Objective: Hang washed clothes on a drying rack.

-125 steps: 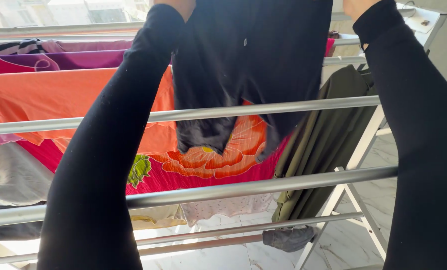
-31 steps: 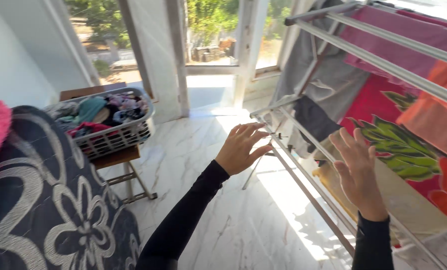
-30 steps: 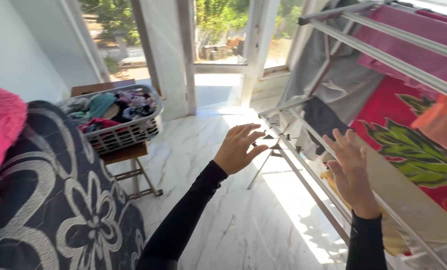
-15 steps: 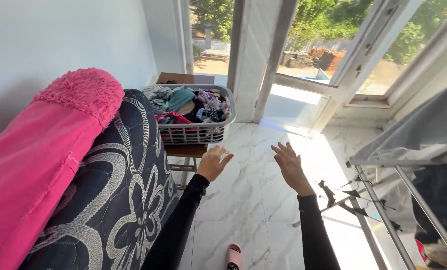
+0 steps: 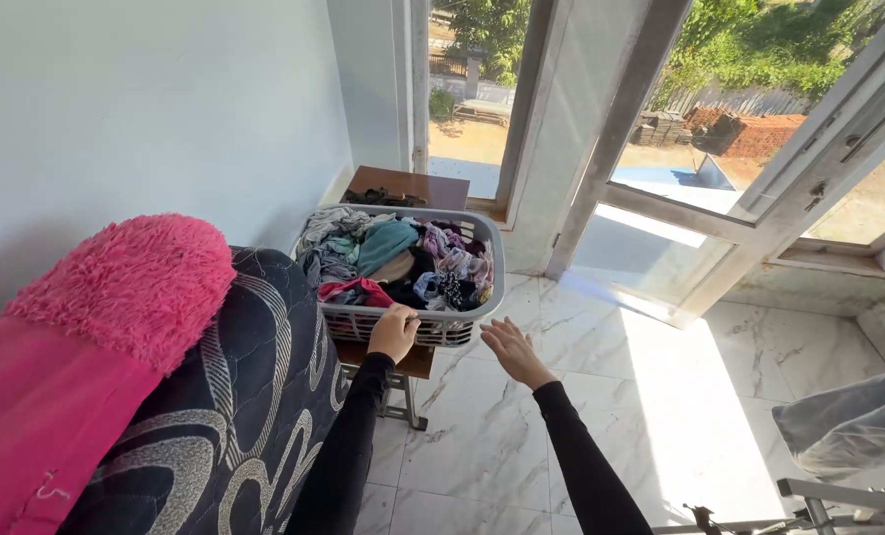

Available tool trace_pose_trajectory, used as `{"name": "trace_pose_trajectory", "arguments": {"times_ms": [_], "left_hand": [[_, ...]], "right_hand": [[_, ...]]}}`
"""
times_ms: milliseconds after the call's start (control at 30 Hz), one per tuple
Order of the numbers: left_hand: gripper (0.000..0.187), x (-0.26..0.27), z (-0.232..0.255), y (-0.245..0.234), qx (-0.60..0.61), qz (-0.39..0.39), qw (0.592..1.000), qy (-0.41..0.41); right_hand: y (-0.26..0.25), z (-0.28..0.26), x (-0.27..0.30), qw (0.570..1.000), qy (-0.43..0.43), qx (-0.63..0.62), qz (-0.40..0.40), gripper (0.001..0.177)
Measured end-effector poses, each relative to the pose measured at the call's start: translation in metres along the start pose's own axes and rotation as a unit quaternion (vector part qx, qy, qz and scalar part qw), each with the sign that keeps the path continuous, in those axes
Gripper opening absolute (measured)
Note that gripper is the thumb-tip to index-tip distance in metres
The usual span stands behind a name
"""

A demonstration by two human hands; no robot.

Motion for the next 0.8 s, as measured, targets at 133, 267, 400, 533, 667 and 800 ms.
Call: {"name": "trace_pose_trajectory", "arguments": {"times_ms": [133,267,400,533,667,800], "left_hand": [[0.015,-0.038,-0.055,0.003,-0.049,0.01,0.998,-0.03],[0.016,-0.086,-0.11,0.015,-0.108,0.041,0.992,-0.04],[0.025,-0.134,-0.175,0.057,-0.146,-0.008,0.986,-0.081],[0.056,-0.161,-0.193,0.068,-0.224,-0.001,0.972,-0.077],[0.042,-0.154,-0.242,0.094,-0.229,-0.07,0.952,-0.189],[0.018,-0.18,-0.255,0.081,-0.175,-0.058,0.953,-0.241]], "right_hand": [[0.037,-0.014,-0.04,0.998,-0.022,0.055,-0.02,0.059],[0.061,-0.021,-0.083,0.994,-0.051,0.099,-0.002,0.055],[0.095,-0.025,-0.113,0.989,-0.04,0.14,-0.038,0.052],[0.1,-0.034,-0.135,0.992,0.014,0.112,-0.062,0.055],[0.101,-0.031,-0.145,0.992,0.031,0.111,-0.053,0.058],[0.088,-0.028,-0.153,0.993,0.046,0.101,-0.052,0.058]]}}
Point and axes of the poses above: each hand's wrist, its own x-axis away from the middle knuckle, its own y-axis out of the palm, z = x × y, the point moved 10 cm from there along -x, towards the middle knuckle, and after that the axes turned 7 degrees about y, right-handed, at the moved point
